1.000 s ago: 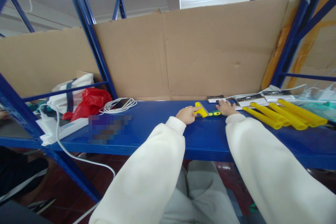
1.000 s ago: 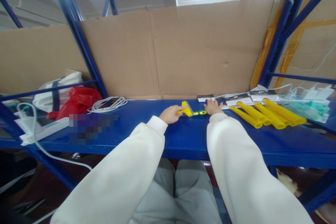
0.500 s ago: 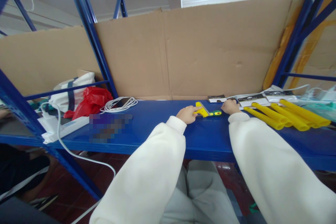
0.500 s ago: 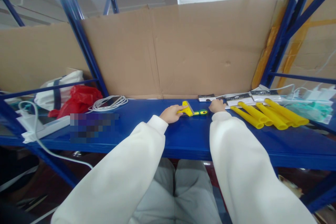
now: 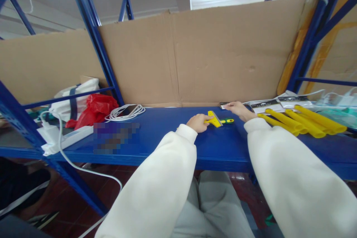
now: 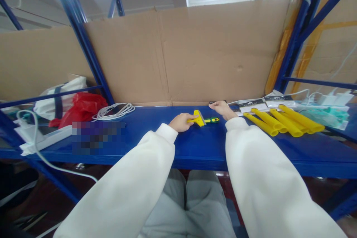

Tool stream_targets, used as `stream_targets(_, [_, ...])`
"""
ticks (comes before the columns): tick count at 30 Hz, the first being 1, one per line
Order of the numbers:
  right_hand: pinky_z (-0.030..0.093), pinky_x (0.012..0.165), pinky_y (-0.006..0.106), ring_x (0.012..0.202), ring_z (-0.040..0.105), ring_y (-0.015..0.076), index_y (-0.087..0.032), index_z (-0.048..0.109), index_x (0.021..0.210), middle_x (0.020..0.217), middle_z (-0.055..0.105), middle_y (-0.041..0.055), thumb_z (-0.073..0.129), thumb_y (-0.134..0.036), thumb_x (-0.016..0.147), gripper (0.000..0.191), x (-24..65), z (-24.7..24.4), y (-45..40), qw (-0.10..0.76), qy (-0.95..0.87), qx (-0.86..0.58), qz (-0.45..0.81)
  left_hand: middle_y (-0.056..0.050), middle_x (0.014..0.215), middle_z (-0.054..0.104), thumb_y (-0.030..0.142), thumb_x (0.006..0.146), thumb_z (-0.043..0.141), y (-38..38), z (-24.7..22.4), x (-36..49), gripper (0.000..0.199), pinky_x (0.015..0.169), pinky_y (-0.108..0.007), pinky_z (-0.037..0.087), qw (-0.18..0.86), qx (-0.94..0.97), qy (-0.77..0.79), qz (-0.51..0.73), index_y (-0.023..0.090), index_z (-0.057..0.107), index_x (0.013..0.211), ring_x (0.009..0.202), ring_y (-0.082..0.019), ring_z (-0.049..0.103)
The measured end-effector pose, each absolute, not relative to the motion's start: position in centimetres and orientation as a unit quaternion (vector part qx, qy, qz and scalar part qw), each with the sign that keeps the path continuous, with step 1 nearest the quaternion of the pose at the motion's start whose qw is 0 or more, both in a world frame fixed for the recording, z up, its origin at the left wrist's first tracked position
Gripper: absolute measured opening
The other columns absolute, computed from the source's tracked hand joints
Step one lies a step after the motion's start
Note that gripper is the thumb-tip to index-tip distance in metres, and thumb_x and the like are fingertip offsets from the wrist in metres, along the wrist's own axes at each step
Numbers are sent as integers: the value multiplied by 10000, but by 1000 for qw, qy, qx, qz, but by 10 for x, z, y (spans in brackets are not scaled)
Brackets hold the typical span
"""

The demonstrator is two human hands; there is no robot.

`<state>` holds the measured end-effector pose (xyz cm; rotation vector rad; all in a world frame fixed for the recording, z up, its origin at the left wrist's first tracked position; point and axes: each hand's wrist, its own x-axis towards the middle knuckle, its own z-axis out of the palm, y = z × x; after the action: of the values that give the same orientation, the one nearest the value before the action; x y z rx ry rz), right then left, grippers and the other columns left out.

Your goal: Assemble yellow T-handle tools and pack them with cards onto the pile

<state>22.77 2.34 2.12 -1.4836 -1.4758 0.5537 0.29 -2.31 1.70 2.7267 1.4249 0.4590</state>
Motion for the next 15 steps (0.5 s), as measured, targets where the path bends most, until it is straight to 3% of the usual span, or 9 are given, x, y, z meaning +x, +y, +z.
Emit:
stream_targets(6, [480, 818, 295, 759, 615, 165, -163, 645, 593, 712, 694, 30, 709, -257, 714, 166, 190, 20, 12, 430, -684, -523, 272, -46, 1260, 685, 209, 873, 592, -23, 17, 3, 461, 990, -285, 473, 14, 882, 444, 157, 299, 625, 1324, 1149, -213, 640])
stream_targets(15, [503, 810, 291, 771, 632, 170, -157, 627, 582, 745, 700, 54, 714, -237, 723, 184, 189, 11, 23, 414, -710, -516, 241, -45, 1182, 711, 200, 870, 603, -27, 20, 3, 428, 986, -280, 471, 9, 886, 431, 168, 286, 658, 1286, 1099, -209, 660])
